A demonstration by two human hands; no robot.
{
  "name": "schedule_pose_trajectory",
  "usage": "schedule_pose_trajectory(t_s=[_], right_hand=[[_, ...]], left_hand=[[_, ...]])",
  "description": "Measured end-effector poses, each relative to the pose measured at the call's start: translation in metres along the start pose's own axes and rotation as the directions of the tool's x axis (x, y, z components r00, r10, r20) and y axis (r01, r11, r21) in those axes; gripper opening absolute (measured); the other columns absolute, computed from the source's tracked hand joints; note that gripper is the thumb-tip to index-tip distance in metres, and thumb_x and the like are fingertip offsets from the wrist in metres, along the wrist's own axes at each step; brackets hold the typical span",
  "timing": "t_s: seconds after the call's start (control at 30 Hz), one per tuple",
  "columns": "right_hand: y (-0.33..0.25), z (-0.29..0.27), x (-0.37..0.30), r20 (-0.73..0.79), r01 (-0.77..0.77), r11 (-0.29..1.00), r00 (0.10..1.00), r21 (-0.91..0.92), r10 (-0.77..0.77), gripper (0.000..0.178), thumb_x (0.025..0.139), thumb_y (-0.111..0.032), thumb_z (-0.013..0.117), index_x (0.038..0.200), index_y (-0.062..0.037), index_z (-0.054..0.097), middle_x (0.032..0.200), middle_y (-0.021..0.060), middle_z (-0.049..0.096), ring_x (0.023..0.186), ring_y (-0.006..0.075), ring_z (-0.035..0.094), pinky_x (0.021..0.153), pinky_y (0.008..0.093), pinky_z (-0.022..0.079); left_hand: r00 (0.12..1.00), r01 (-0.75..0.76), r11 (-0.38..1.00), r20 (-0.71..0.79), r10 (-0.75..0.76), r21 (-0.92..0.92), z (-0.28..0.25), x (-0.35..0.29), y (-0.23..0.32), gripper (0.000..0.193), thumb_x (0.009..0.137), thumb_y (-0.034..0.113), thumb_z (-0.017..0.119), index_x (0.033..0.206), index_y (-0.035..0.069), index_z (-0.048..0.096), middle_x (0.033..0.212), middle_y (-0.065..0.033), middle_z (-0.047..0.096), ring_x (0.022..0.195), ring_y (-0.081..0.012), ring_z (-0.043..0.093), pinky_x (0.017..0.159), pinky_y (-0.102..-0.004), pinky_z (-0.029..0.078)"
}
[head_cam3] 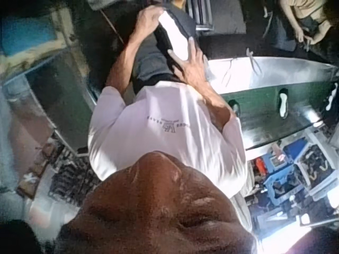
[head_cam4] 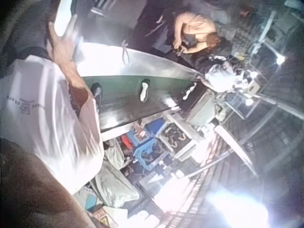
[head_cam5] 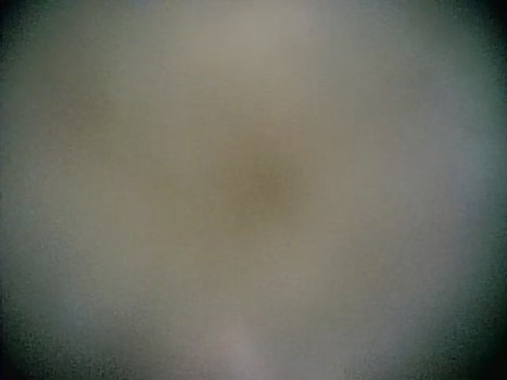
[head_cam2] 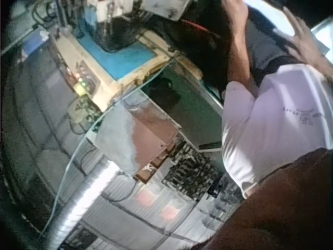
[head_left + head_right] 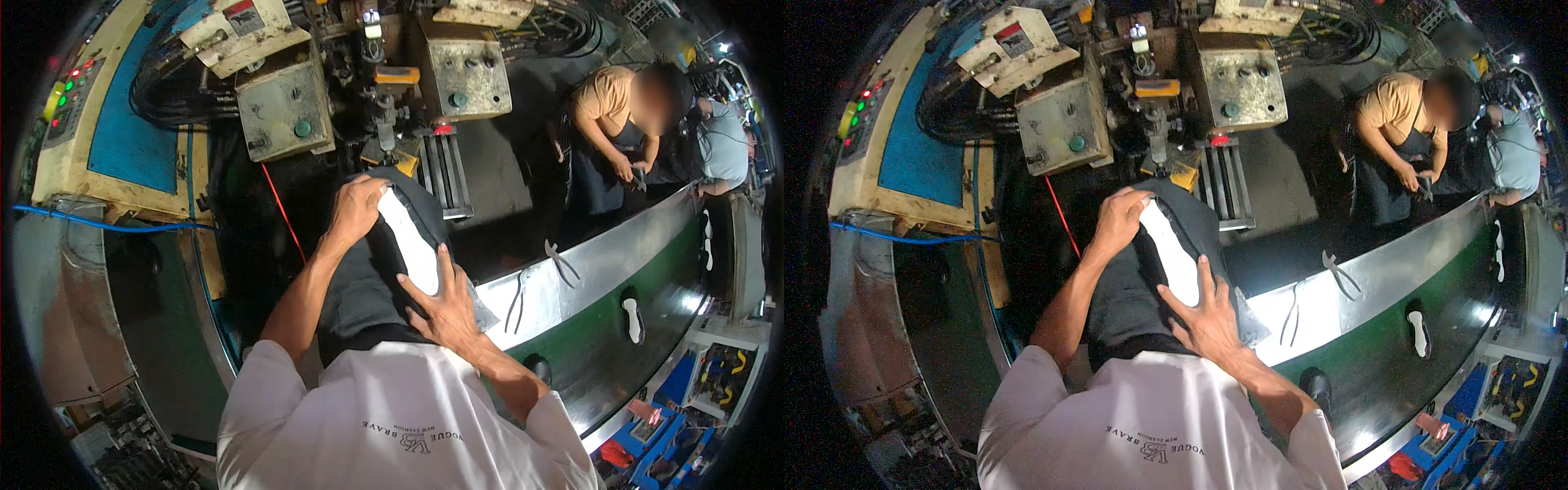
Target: Operating a lasting machine to shape the toe of a shoe onto a last in a factory environment.
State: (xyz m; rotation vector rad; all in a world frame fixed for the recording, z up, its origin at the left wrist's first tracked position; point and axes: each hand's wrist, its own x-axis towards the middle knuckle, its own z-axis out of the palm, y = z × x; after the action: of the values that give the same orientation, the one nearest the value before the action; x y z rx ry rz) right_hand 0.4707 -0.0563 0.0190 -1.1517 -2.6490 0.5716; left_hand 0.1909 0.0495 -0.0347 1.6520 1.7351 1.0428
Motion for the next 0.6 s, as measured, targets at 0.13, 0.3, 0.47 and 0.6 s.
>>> schedule_pose_trajectory(t_s=[0.13,0.3,0.47,0.6], right_hand=[[0.012,-0.002,0.003,0.052,0.042,0.999,0.998,0.006,-0.043,0.071,0.084,-0.03,0.086,0.152,-0.0353,0.064,0.173,0.0384,0.008,0.131,0.0591,0.047,0.105,0.0613,0.054],[0.009,-0.036,0.013,0.119,0.061,0.998,0.991,0.007,-0.062,0.066,0.086,-0.031,0.083,0.15,-0.0346,0.067,0.174,0.0359,0.009,0.138,0.059,0.044,0.111,0.0634,0.05],[0.005,-0.103,0.052,-0.079,0.162,0.986,0.983,-0.04,-0.165,0.067,0.084,-0.032,0.084,0.149,-0.0312,0.069,0.174,0.035,0.013,0.132,0.059,0.048,0.106,0.0642,0.054],[0.014,-0.147,0.141,-0.247,0.144,0.984,0.955,-0.101,-0.165,0.07,0.086,-0.032,0.083,0.154,-0.0287,0.065,0.172,0.0381,0.017,0.138,0.056,0.048,0.111,0.0611,0.05]], left_hand=[[0.995,-0.089,0.994,0.052,0.085,0.064,-0.008,0.006,-0.002,0.025,0.1,0.016,0.074,0.12,0.001,0.078,0.101,-0.0201,0.072,0.092,-0.0391,0.072,0.081,-0.0463,0.055],[0.998,-0.017,0.999,0.056,0.014,0.039,-0.019,0.015,0.005,0.021,0.1,0.022,0.076,0.112,0.004,0.079,0.095,-0.0205,0.072,0.09,-0.0427,0.071,0.077,-0.0472,0.055],[0.959,0.234,0.658,0.056,-0.279,-0.716,-0.031,0.032,-0.037,0.037,0.112,0.022,0.063,0.142,0.002,0.068,0.125,-0.0051,0.076,0.112,-0.0171,0.07,0.095,-0.0331,0.057],[0.967,0.189,0.979,-0.185,-0.173,0.076,0.017,0.03,-0.081,0.039,0.109,0.027,0.063,0.14,0.004,0.067,0.133,-0.0179,0.067,0.124,-0.0354,0.064,0.103,-0.0515,0.053]])
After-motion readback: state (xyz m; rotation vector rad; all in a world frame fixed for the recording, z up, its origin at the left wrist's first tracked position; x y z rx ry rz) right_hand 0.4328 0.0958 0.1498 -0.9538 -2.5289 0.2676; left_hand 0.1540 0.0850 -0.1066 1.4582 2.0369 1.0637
